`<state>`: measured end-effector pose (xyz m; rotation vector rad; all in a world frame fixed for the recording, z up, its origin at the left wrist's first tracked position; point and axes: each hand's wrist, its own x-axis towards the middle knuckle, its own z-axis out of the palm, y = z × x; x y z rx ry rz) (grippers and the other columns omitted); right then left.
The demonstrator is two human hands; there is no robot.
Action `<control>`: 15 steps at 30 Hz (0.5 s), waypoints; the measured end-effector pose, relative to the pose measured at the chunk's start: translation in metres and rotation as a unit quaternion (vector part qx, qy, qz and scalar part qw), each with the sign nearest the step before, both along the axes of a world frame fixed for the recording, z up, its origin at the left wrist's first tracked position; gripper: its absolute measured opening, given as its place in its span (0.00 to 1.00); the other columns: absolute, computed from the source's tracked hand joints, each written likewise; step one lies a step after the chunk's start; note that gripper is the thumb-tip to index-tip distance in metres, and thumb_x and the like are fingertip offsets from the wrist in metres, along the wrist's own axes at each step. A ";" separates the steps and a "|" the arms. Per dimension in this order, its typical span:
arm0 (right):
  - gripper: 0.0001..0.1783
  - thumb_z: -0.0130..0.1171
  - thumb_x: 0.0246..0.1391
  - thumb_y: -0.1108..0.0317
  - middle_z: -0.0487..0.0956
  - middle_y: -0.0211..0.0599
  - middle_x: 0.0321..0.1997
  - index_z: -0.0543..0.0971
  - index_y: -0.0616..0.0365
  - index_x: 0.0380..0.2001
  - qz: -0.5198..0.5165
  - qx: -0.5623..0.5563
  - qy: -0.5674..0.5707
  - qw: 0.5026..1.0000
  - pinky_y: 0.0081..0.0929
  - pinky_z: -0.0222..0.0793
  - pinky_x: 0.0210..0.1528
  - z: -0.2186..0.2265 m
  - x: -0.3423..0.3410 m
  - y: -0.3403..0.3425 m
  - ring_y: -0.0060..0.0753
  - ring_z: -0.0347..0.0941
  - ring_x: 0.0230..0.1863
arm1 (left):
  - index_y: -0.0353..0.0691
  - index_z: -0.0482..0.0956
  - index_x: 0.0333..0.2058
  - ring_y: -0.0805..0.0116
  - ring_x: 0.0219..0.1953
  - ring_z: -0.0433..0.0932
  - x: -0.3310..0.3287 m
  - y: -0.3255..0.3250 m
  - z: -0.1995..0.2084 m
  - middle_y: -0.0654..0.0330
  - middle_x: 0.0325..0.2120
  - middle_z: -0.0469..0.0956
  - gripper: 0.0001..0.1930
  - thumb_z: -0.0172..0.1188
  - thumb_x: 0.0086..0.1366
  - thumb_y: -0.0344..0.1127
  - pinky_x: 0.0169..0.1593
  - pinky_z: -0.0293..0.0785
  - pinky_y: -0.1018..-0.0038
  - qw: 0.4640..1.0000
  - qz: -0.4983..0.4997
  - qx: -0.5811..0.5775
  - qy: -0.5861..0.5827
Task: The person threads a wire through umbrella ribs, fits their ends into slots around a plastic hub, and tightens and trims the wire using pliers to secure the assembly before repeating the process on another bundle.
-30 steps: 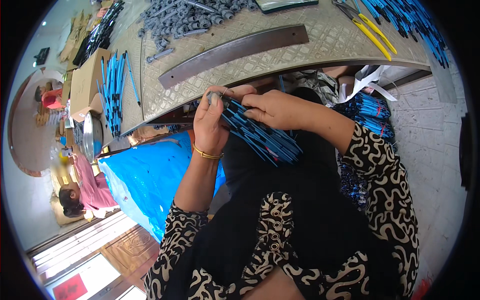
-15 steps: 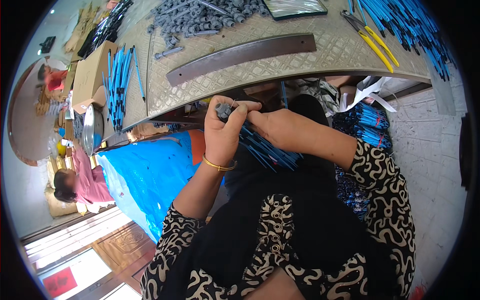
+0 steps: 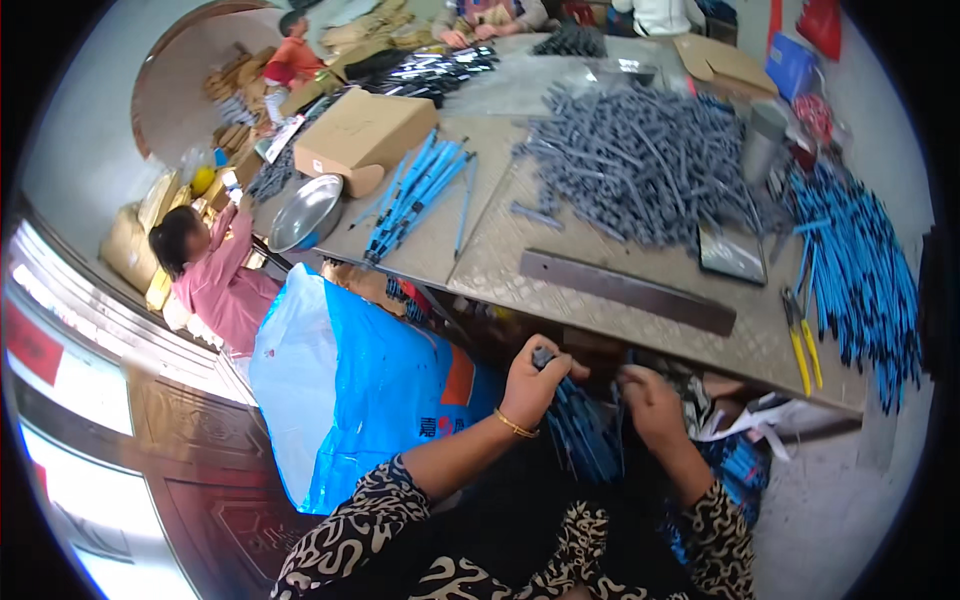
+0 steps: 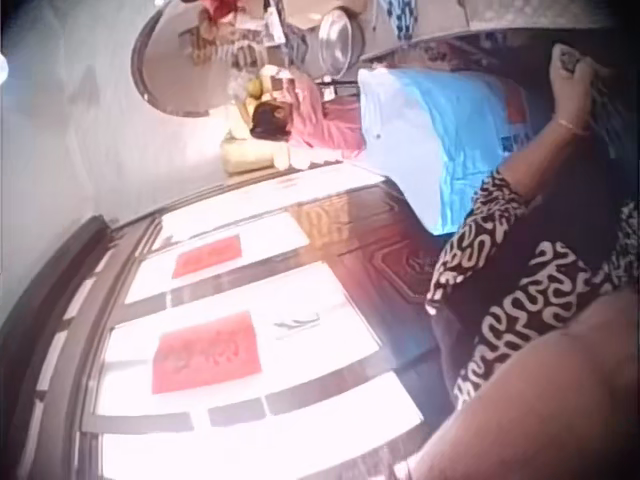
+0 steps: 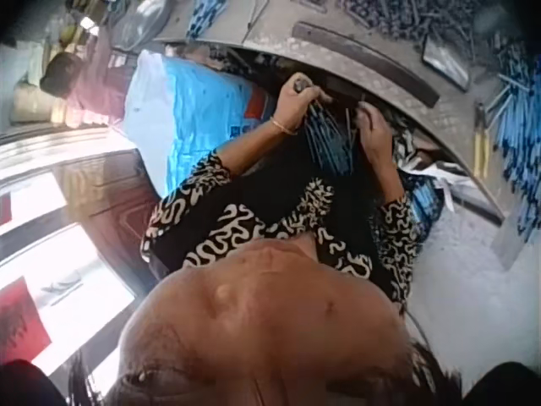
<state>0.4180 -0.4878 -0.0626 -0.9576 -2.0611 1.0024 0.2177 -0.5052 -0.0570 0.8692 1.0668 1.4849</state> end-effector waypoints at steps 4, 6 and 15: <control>0.17 0.42 0.58 0.57 0.74 0.51 0.39 0.72 0.56 0.43 -0.226 -0.156 -0.095 0.957 0.34 0.67 0.42 -0.083 0.018 0.005 0.47 0.72 0.41 | 0.38 0.64 0.28 0.64 0.25 0.75 -0.015 0.000 -0.011 0.54 0.19 0.74 0.05 0.50 0.55 0.22 0.36 0.73 0.69 0.998 0.034 -0.007 -0.056; 0.21 0.37 0.60 0.53 0.74 0.51 0.41 0.71 0.55 0.44 -0.101 -0.337 -0.083 0.933 0.34 0.66 0.44 -0.123 0.011 -0.004 0.43 0.72 0.42 | 0.39 0.64 0.27 0.64 0.24 0.75 -0.017 0.000 -0.011 0.55 0.18 0.73 0.05 0.49 0.55 0.22 0.35 0.73 0.68 0.996 0.043 -0.008 -0.082; 0.21 0.38 0.59 0.54 0.74 0.49 0.46 0.71 0.53 0.48 0.174 -0.149 -0.094 0.969 0.32 0.65 0.48 -0.089 -0.002 -0.005 0.43 0.71 0.46 | 0.39 0.63 0.27 0.67 0.20 0.70 -0.010 -0.013 0.010 0.58 0.16 0.67 0.06 0.48 0.55 0.20 0.34 0.72 0.66 0.993 0.044 0.052 -0.091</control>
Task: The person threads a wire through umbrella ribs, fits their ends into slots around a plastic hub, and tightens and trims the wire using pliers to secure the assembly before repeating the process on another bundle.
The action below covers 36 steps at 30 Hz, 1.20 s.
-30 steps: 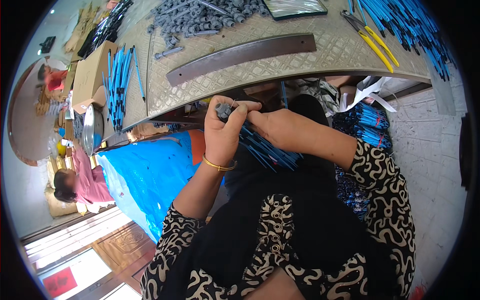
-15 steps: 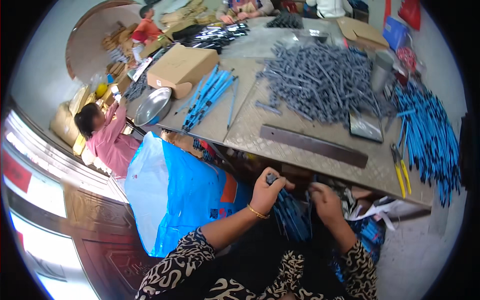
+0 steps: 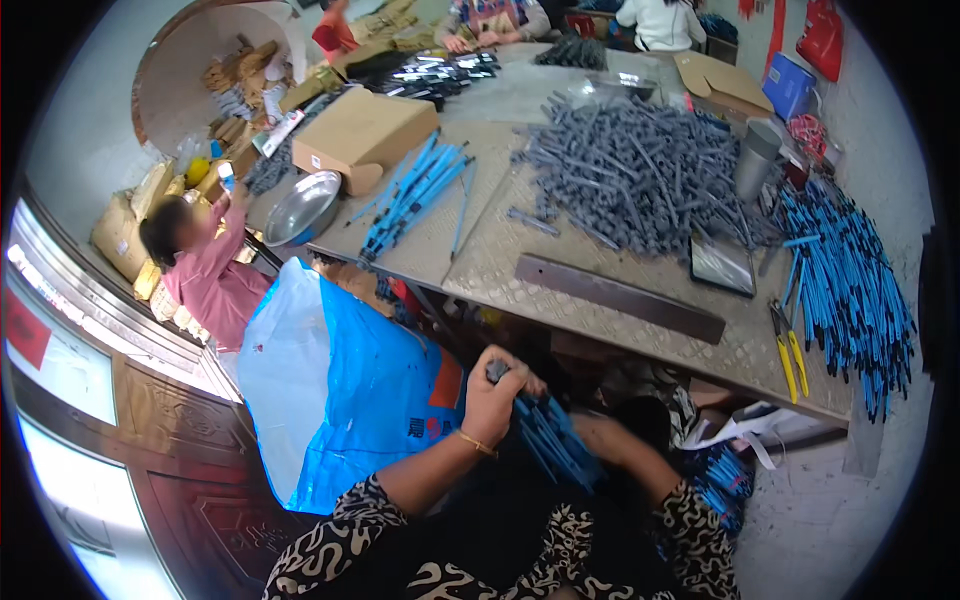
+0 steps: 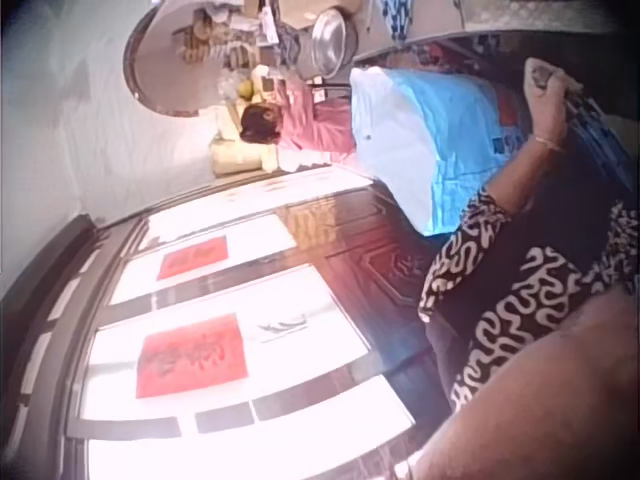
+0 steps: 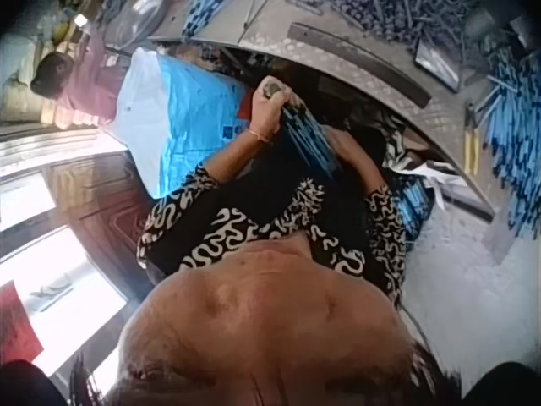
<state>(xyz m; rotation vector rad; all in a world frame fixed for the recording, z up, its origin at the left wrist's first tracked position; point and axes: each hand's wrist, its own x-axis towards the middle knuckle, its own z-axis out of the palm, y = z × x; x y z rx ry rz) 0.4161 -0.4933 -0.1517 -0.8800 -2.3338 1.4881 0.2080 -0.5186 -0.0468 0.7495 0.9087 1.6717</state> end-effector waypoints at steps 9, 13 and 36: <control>0.16 0.54 0.48 0.71 0.75 0.43 0.35 0.72 0.61 0.43 -0.246 0.196 0.097 0.944 0.27 0.68 0.41 0.137 0.010 0.008 0.41 0.73 0.38 | 0.37 0.63 0.30 0.74 0.25 0.72 0.026 0.033 -0.002 0.60 0.23 0.71 0.07 0.51 0.55 0.21 0.36 0.71 0.74 0.922 -0.162 0.121 0.329; 0.15 0.56 0.47 0.72 0.73 0.40 0.33 0.72 0.60 0.40 -0.201 0.228 0.117 0.946 0.25 0.68 0.37 0.128 0.005 0.004 0.36 0.72 0.34 | 0.37 0.66 0.29 0.78 0.22 0.68 0.039 0.026 -0.016 0.61 0.20 0.70 0.10 0.60 0.52 0.28 0.27 0.66 0.80 0.911 -0.170 0.108 0.361; 0.07 0.56 0.47 0.75 0.70 0.41 0.36 0.67 0.60 0.24 -0.326 0.298 0.202 0.874 0.26 0.63 0.40 0.098 -0.016 -0.002 0.36 0.67 0.36 | 0.36 0.67 0.28 0.59 0.20 0.74 0.055 0.023 -0.015 0.52 0.18 0.71 0.10 0.60 0.51 0.30 0.25 0.68 0.72 0.888 -0.066 0.080 0.448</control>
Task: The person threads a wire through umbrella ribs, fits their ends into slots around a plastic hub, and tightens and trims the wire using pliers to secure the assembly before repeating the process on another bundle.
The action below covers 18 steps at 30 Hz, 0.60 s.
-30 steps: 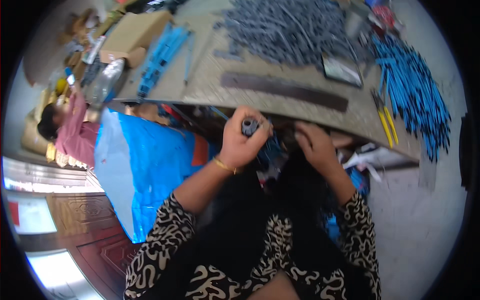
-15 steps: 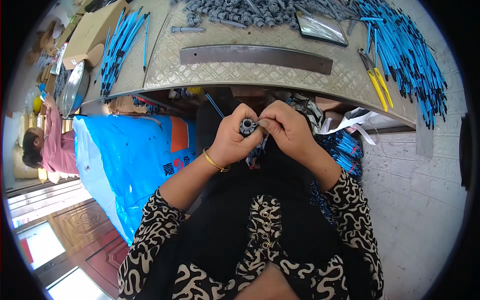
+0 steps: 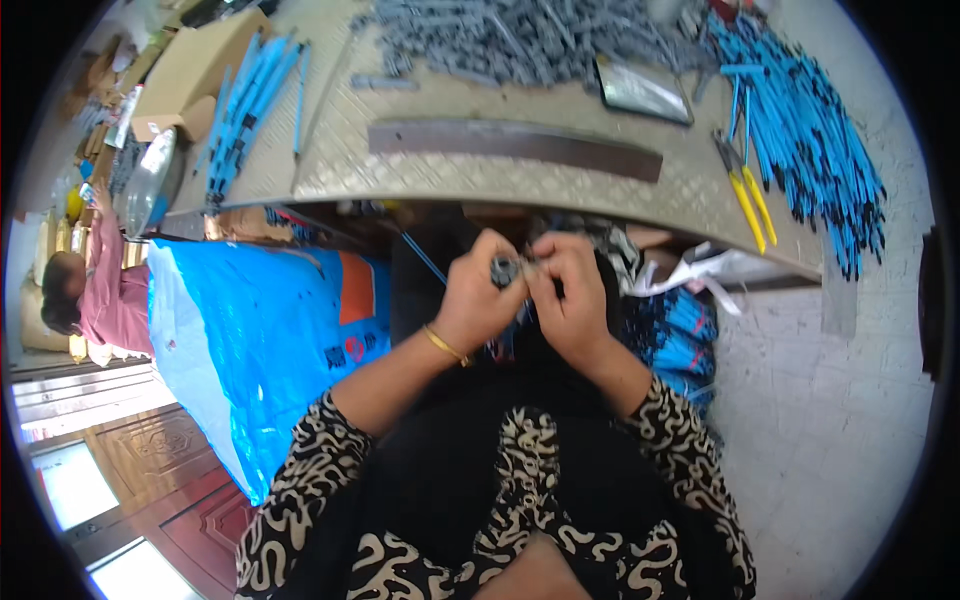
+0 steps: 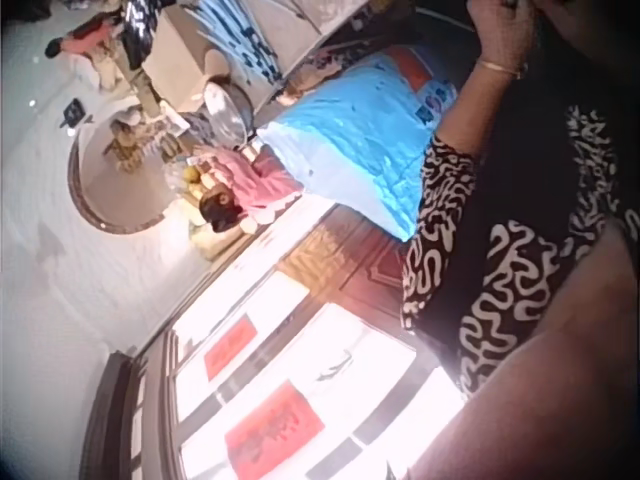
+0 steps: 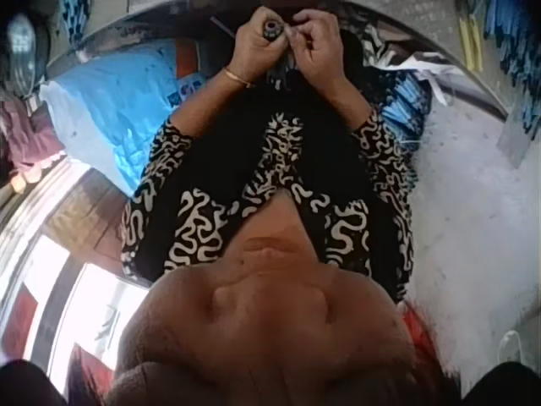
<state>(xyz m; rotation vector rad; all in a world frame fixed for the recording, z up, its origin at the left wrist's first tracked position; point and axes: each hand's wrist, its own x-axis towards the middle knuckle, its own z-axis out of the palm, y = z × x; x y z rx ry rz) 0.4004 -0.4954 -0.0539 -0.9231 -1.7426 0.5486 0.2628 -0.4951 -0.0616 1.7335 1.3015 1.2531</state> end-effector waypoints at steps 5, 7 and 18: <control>0.09 0.58 0.41 0.76 0.70 0.41 0.34 0.66 0.59 0.23 -0.011 0.089 -0.119 0.989 0.33 0.62 0.39 0.017 0.010 0.011 0.43 0.66 0.36 | 0.37 0.67 0.27 0.61 0.18 0.70 0.002 0.001 -0.005 0.53 0.16 0.69 0.09 0.59 0.52 0.30 0.24 0.67 0.72 0.998 -0.059 -0.032 -0.005; 0.10 0.59 0.41 0.74 0.71 0.37 0.31 0.67 0.58 0.25 0.043 0.059 -0.213 0.974 0.31 0.62 0.37 0.031 0.019 0.018 0.41 0.67 0.35 | 0.37 0.66 0.27 0.64 0.17 0.69 0.001 0.000 0.000 0.54 0.16 0.68 0.09 0.59 0.52 0.31 0.24 0.66 0.73 0.995 -0.085 -0.048 -0.008; 0.09 0.57 0.42 0.72 0.73 0.34 0.28 0.72 0.56 0.30 0.231 -0.107 -0.205 0.945 0.31 0.64 0.34 0.024 0.046 0.022 0.39 0.69 0.31 | 0.37 0.66 0.29 0.74 0.22 0.66 -0.004 -0.001 0.000 0.59 0.19 0.68 0.10 0.59 0.52 0.31 0.29 0.65 0.76 0.947 -0.258 -0.165 -0.097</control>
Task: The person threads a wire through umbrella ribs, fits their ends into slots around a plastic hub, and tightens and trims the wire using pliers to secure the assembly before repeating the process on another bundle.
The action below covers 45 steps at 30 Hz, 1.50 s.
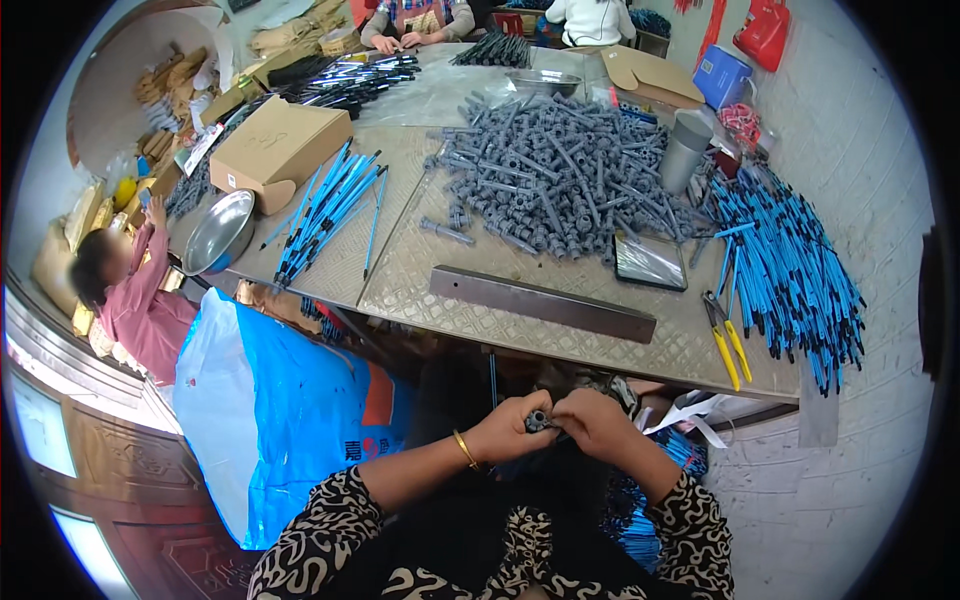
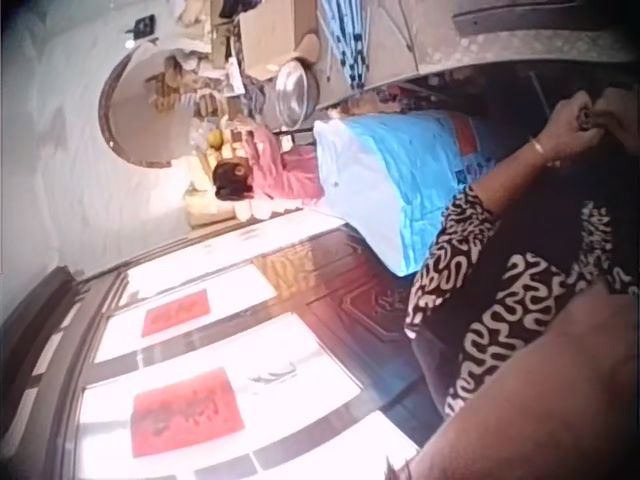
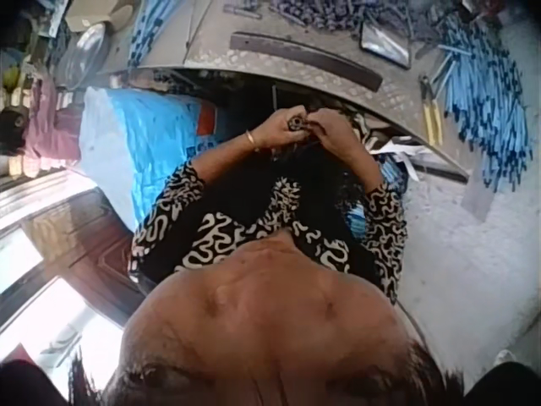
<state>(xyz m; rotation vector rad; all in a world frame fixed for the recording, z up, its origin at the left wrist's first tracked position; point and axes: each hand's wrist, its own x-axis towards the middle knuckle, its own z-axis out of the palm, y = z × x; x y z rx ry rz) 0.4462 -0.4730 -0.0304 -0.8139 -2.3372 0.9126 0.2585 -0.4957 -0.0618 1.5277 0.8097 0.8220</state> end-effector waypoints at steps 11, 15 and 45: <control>0.12 0.54 0.37 0.65 0.70 0.33 0.28 0.71 0.58 0.28 0.123 0.359 0.007 0.925 0.30 0.63 0.36 0.009 0.005 0.022 0.35 0.68 0.32 | 0.38 0.65 0.26 0.77 0.24 0.70 -0.005 0.008 0.013 0.61 0.19 0.71 0.12 0.62 0.50 0.31 0.29 0.66 0.79 0.998 -0.010 0.012 0.056; 0.09 0.54 0.39 0.65 0.70 0.33 0.28 0.70 0.57 0.24 0.008 0.283 -0.022 0.959 0.31 0.63 0.35 -0.001 0.016 0.009 0.36 0.68 0.31 | 0.38 0.65 0.25 0.79 0.22 0.69 0.017 0.016 -0.001 0.63 0.18 0.71 0.11 0.61 0.50 0.29 0.27 0.66 0.80 0.999 0.016 -0.030 0.006; 0.11 0.54 0.44 0.71 0.69 0.36 0.47 0.74 0.58 0.34 -0.102 0.209 -0.262 0.937 0.33 0.62 0.49 0.067 0.072 -0.011 0.39 0.66 0.46 | 0.39 0.63 0.25 0.80 0.23 0.66 0.018 0.018 0.004 0.66 0.20 0.67 0.11 0.58 0.50 0.23 0.29 0.65 0.82 0.993 0.105 0.040 0.026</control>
